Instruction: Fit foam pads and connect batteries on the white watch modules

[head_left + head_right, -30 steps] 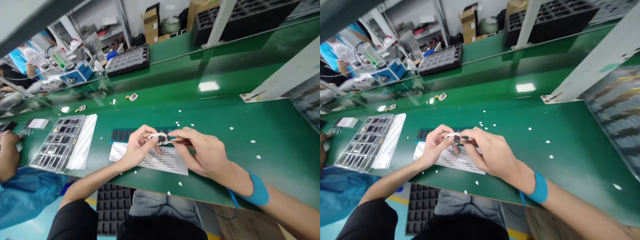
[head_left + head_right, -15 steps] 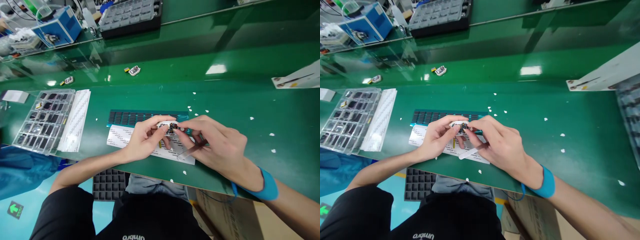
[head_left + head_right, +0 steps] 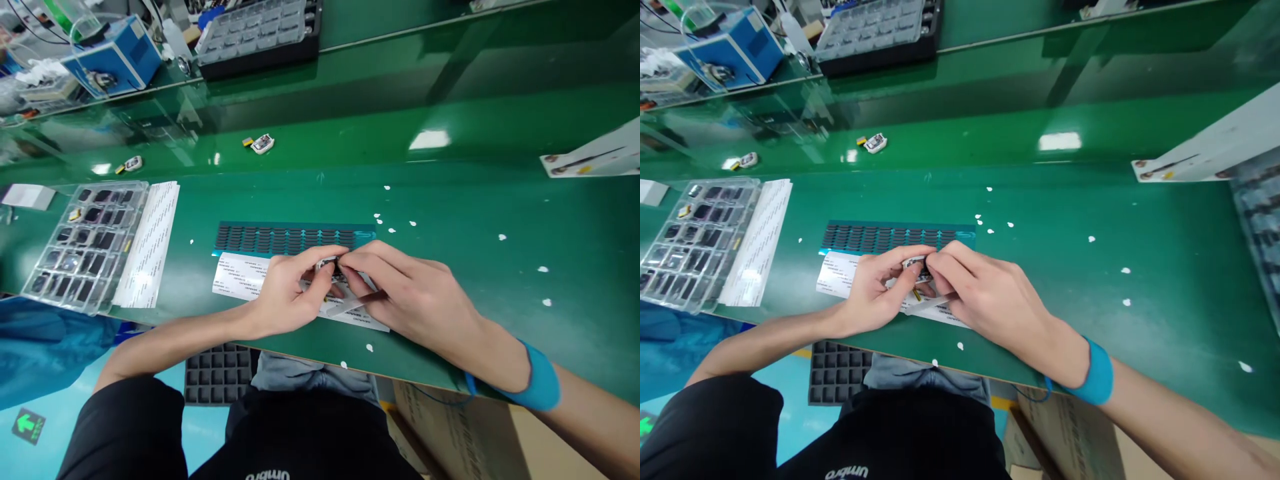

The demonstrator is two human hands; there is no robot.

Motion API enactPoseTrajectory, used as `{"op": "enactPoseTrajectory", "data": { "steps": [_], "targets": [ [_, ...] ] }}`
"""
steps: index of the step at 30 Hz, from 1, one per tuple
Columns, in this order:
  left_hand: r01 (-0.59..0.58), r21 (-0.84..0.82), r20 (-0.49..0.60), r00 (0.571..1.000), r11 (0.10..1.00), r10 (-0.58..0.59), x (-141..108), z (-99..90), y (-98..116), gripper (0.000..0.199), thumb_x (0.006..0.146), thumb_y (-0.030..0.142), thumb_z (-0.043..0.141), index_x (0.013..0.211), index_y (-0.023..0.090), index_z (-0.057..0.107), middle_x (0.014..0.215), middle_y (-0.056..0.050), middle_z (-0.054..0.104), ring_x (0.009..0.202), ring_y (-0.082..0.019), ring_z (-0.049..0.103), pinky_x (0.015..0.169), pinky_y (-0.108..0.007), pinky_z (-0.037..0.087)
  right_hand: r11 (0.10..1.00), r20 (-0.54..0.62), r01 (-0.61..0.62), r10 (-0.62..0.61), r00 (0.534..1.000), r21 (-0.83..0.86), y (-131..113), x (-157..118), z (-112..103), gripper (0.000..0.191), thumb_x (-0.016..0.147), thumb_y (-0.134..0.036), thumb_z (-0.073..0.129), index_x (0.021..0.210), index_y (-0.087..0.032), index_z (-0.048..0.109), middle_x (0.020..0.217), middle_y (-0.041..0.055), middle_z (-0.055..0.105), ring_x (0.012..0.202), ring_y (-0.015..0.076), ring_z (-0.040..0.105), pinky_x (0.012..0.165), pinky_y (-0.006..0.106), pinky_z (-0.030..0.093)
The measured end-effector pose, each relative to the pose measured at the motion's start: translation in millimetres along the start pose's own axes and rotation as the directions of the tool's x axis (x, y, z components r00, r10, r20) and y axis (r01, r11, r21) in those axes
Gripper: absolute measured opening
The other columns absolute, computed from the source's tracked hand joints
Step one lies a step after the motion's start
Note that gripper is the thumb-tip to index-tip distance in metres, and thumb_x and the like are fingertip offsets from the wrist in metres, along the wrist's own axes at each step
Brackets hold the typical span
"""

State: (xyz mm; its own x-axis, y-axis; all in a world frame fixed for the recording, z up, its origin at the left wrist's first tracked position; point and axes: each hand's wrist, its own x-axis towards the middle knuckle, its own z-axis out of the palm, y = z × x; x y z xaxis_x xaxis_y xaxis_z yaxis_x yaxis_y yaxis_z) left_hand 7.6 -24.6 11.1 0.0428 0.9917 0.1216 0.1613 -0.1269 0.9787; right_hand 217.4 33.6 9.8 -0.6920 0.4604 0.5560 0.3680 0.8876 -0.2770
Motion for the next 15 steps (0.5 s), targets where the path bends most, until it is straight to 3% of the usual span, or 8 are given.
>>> {"op": "enactPoseTrajectory", "data": {
  "steps": [7, 11, 15],
  "targets": [
    [0.062, -0.079, -0.036, 0.997, 0.995, -0.065, 5.8, -4.9, 5.3, 0.021, 0.101, 0.035, 0.07, 0.109, 0.023, 0.085, 0.104, -0.006, 0.088, 0.065, -0.021, 0.084, 0.05, -0.027, 0.063, 0.989, -0.037, -0.027, 0.032, 0.999, 0.145, 4.3, 6.5, -9.3, 0.013, 0.111, -0.016, 0.067, 0.121, -0.024, 0.067, 0.101, -0.0003, 0.078, 0.072, 0.0116, 0.071, 0.064, 0.024, 0.056],
    [0.006, -0.03, -0.078, 0.997, 1.0, -0.008, 6.8, -3.8, 5.0, 0.015, 0.098, 0.031, 0.072, 0.101, 0.024, 0.085, 0.089, -0.003, 0.085, 0.06, -0.019, 0.082, 0.049, -0.026, 0.062, 0.988, -0.034, -0.018, 0.024, 0.999, 0.156, 5.7, 5.5, -8.4, 0.01, 0.112, -0.014, 0.066, 0.117, -0.023, 0.066, 0.098, -0.0006, 0.077, 0.074, 0.0117, 0.071, 0.064, 0.024, 0.054],
    [0.01, 0.003, -0.008, 1.0, 1.0, -0.01, 7.7, -5.2, 7.0, 0.011, 0.096, 0.032, 0.074, 0.092, 0.025, 0.083, 0.067, 0.001, 0.077, 0.051, -0.018, 0.075, 0.043, -0.025, 0.055, 0.99, -0.055, -0.001, 0.009, 0.998, 0.142, 5.0, 5.7, -7.2, 0.016, 0.111, -0.007, 0.063, 0.114, -0.022, 0.065, 0.098, -0.0009, 0.076, 0.079, 0.0121, 0.072, 0.067, 0.024, 0.056]
  ]
}}
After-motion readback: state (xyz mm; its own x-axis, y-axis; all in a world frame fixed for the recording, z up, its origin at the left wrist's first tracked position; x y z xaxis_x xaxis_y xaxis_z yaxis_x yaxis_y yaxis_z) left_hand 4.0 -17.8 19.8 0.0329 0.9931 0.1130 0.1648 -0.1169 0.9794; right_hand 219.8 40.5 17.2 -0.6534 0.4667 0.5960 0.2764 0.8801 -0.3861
